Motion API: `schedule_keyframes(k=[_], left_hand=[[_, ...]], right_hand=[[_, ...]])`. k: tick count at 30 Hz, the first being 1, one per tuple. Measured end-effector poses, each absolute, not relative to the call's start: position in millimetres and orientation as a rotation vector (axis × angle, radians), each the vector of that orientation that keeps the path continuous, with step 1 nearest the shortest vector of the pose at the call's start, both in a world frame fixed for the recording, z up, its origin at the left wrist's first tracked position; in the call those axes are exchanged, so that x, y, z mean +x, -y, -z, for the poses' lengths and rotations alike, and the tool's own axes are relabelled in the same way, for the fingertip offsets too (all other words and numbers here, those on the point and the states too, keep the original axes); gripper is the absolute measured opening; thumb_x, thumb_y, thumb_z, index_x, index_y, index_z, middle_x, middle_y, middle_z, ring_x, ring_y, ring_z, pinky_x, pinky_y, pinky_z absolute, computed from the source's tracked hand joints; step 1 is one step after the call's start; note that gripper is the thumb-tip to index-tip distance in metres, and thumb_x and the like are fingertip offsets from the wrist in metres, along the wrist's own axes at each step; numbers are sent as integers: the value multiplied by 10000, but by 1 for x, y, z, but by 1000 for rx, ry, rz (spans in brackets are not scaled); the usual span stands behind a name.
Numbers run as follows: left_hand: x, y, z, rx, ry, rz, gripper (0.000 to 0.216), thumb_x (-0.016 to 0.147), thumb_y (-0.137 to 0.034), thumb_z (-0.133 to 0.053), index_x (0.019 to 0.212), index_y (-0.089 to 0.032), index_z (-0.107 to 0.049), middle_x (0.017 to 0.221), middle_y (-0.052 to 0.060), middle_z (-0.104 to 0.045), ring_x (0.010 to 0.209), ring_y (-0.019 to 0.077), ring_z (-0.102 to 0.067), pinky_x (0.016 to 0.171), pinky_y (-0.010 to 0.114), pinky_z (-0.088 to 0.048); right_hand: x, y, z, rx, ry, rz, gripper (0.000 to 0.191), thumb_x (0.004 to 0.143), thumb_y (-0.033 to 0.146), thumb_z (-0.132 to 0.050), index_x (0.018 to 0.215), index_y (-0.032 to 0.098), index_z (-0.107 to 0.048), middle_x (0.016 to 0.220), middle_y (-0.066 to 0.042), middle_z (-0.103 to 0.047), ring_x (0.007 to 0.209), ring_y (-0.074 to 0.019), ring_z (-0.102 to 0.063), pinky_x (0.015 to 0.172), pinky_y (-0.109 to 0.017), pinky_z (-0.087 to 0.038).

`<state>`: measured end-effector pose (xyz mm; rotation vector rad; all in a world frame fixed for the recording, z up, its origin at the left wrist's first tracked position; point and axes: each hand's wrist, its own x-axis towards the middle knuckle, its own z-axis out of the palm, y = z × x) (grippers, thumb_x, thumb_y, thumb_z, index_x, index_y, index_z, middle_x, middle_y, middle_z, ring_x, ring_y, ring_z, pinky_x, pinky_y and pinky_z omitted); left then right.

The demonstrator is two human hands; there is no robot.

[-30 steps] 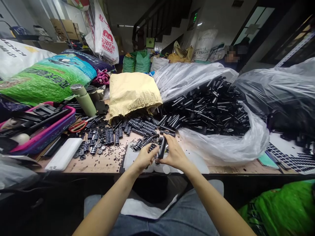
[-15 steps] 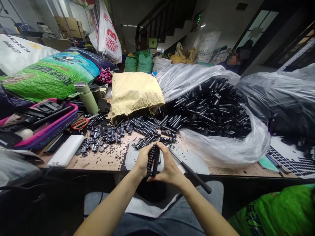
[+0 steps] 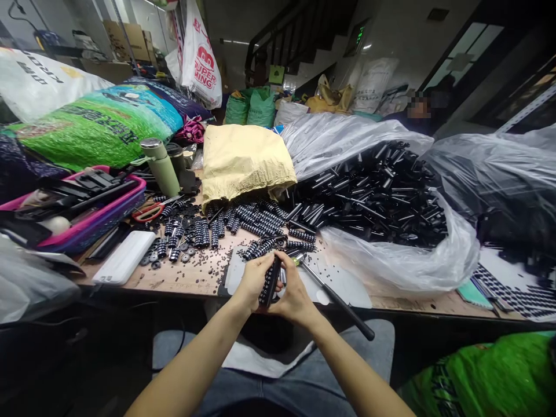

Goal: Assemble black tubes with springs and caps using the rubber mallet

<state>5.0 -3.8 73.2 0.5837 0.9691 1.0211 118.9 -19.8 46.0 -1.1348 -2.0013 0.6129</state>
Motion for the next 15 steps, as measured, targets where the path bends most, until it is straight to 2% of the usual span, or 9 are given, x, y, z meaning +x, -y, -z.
schedule_keyframes(k=[5,9,12,15], left_hand=[[0,2,-69,550,-1003,-1007,252,737,-366,-558,825,-131,-580,556,-11,-548,376,86,-514,376,194,-416],[-4,0,-61,608,-1016,-957,283,773,-399,-505,847,-137,-585,569,-1,-542,423,101,-527,443,237,-456],[-6,6,-50,975,-1116,-1027,288,805,-359,-461,962,-158,-593,793,62,-584,682,153,-587,668,322,-493],[-7,17,-32,1593,-1304,-1092,353,780,-222,-490,1128,-183,-530,1009,100,-519,955,204,-507,868,378,-412]], right_hand=[[112,21,-39,-1134,1971,-706,1095,437,328,-773,1313,193,-130,1313,-137,-274,1230,-278,-303,1029,-422,-288],[110,23,-38,-1169,1989,-716,1065,448,288,-759,1307,196,-136,1303,-138,-281,1218,-279,-317,1015,-429,-308],[105,25,-25,-1247,1935,-593,1004,482,234,-718,1305,183,-145,1290,-146,-305,1218,-294,-306,1009,-459,-307],[99,25,-8,-1313,1945,-473,782,632,157,-573,1305,168,-176,1280,-159,-337,1222,-275,-307,1004,-476,-299]])
